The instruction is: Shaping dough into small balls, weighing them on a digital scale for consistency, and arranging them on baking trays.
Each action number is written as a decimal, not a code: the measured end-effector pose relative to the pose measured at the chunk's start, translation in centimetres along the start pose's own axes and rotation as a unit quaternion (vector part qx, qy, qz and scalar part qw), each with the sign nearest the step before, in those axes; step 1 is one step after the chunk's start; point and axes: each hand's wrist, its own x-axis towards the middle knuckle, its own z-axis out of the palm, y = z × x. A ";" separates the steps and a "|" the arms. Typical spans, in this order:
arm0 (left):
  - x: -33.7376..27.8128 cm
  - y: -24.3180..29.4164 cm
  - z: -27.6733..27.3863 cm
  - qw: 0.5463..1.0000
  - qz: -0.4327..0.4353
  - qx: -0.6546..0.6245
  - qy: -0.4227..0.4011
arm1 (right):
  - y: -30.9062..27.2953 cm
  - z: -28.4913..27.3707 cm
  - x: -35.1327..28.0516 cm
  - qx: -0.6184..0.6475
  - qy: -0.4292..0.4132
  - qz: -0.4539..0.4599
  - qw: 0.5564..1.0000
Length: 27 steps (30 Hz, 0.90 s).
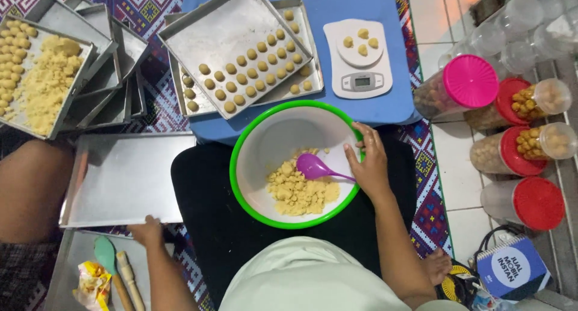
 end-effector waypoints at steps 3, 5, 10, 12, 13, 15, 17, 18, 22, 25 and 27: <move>-2.3 2.0 -2.8 0.998 0.050 -0.007 0.036 | 0.1 0.1 0.2 0.004 -0.004 0.003 1.000; -2.0 1.6 -4.3 0.995 0.051 -0.037 0.074 | 0.3 0.3 0.1 -0.036 0.004 -0.032 0.999; -3.1 1.5 -7.8 0.987 0.138 -0.041 0.077 | 0.8 0.5 0.5 -0.050 0.004 -0.038 0.998; -3.5 1.4 -8.8 0.985 0.153 -0.027 0.073 | 1.7 1.0 0.8 -0.059 0.006 -0.040 0.997; -3.9 1.9 -9.4 0.987 0.140 -0.033 0.065 | 2.3 1.3 1.0 -0.094 0.027 -0.040 0.994; -5.1 3.1 -10.4 0.990 0.126 -0.039 0.056 | 3.7 1.8 1.6 -0.131 0.047 -0.038 0.990; -6.6 4.2 -11.4 0.988 0.131 -0.061 0.054 | 5.0 2.3 2.3 -0.222 0.057 -0.057 0.972; -6.7 4.4 -12.1 0.988 0.131 -0.062 0.056 | 5.5 2.5 2.6 -0.222 0.058 -0.058 0.972; -8.1 5.9 -16.2 0.982 0.173 0.011 0.077 | 6.1 2.2 3.4 -0.236 -0.033 -0.020 0.971; -8.0 5.9 -19.9 0.979 0.162 0.085 0.086 | 6.1 1.6 3.7 -0.238 -0.079 0.018 0.968; -8.2 5.9 -22.7 0.977 0.139 0.133 0.092 | 5.9 1.4 3.7 -0.233 -0.096 0.034 0.967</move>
